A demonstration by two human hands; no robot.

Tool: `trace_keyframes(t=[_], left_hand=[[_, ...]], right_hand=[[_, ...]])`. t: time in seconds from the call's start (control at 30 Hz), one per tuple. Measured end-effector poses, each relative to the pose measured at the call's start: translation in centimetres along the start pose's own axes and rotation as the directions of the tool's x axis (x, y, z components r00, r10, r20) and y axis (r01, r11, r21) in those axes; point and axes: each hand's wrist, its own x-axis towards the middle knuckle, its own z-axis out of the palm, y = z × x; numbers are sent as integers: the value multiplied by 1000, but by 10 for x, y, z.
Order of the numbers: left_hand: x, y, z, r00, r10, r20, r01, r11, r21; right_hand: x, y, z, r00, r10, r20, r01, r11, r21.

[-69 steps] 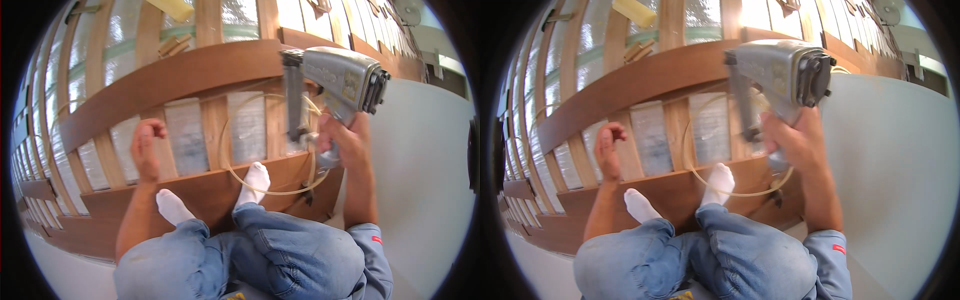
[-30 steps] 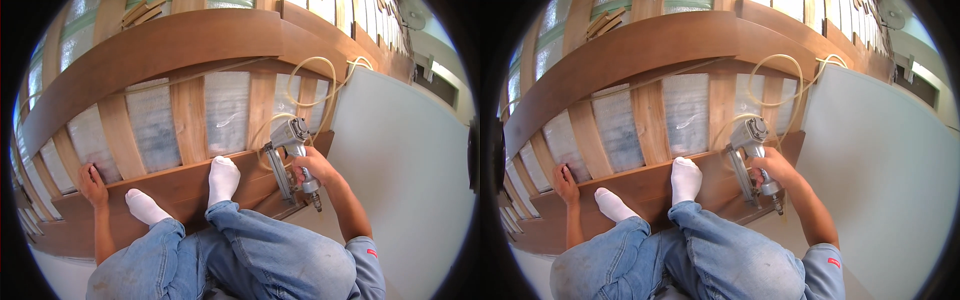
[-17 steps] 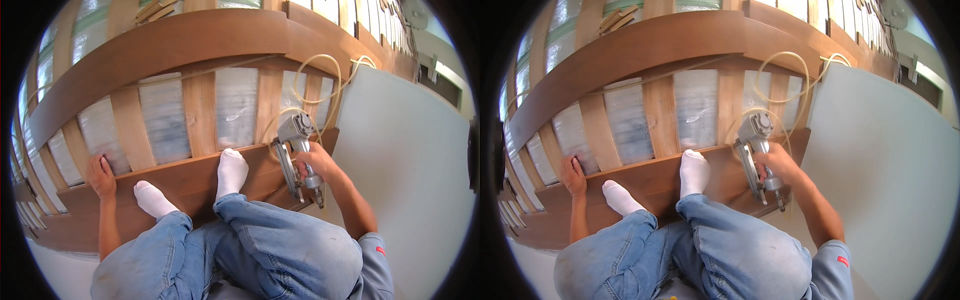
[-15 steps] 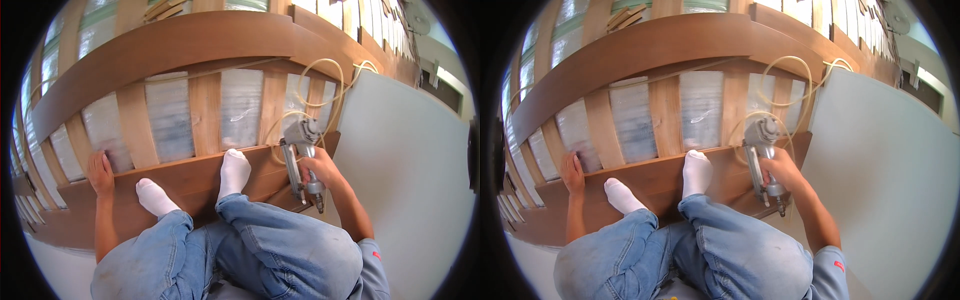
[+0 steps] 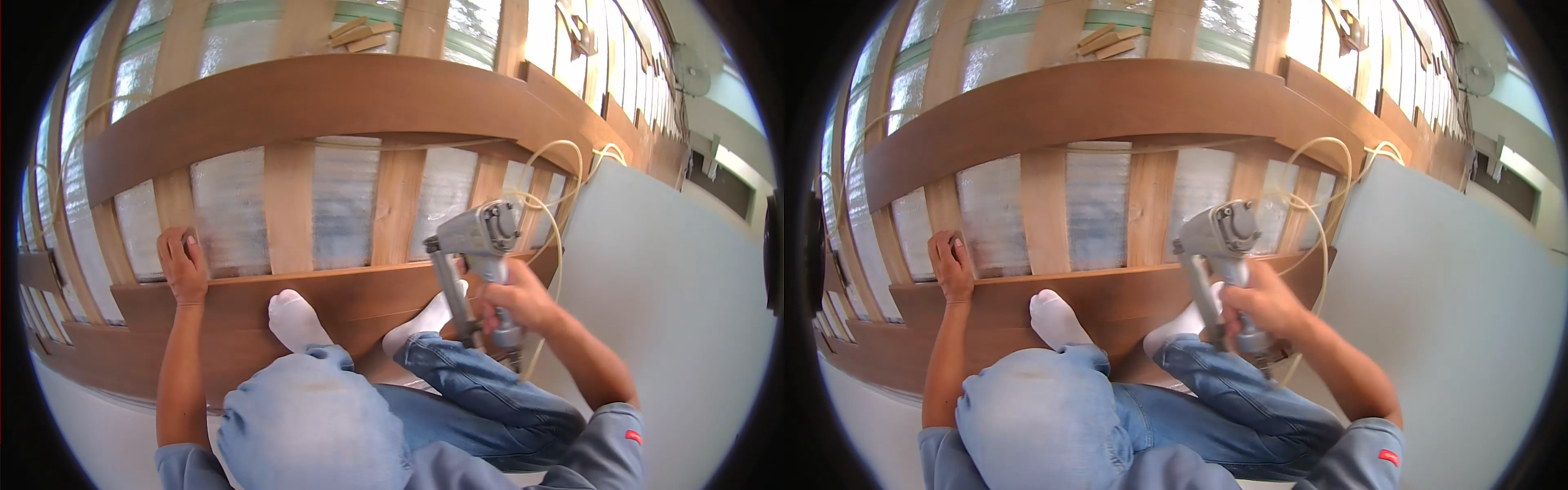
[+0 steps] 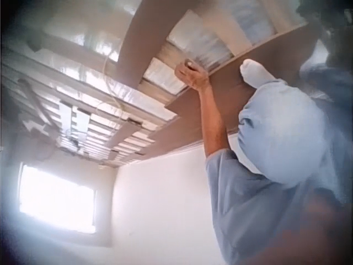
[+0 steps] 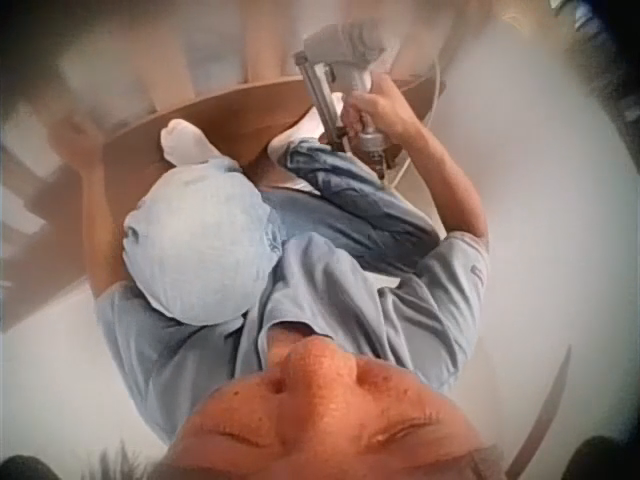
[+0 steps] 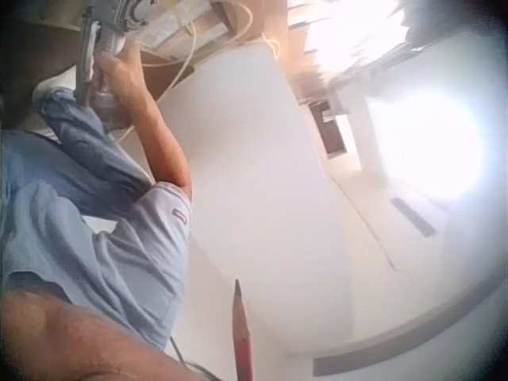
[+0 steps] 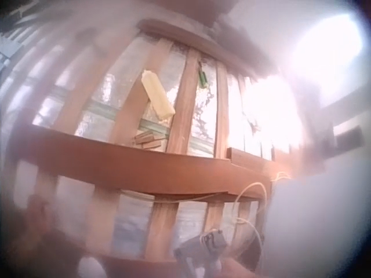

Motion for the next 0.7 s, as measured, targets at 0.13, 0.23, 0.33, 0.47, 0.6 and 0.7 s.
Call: trace_keyframes(t=[0.13,0.23,0.33,0.47,0.6,0.7], left_hand=[[0,-1,4,1000,10,-6,-10,1000,2],[0,-3,3,1000,14,-7,-13,1000,10],[-5,-8,2,1000,10,3,-10,1000,15],[-5,-8,5,1000,20,-10,-20,999,25],[-3,-5,4,1000,19,-12,-18,999,30],[-2,-3,5,999,33,-6,-32,999,25]], right_hand=[[37,36,48,997,70,21,-73,958,276],[47,52,65,996,76,39,-83,969,231],[54,58,72,995,86,47,-93,978,187],[52,57,72,995,94,20,-96,986,139],[54,51,70,992,120,28,-122,984,129],[50,43,74,995,100,24,-101,994,34]])
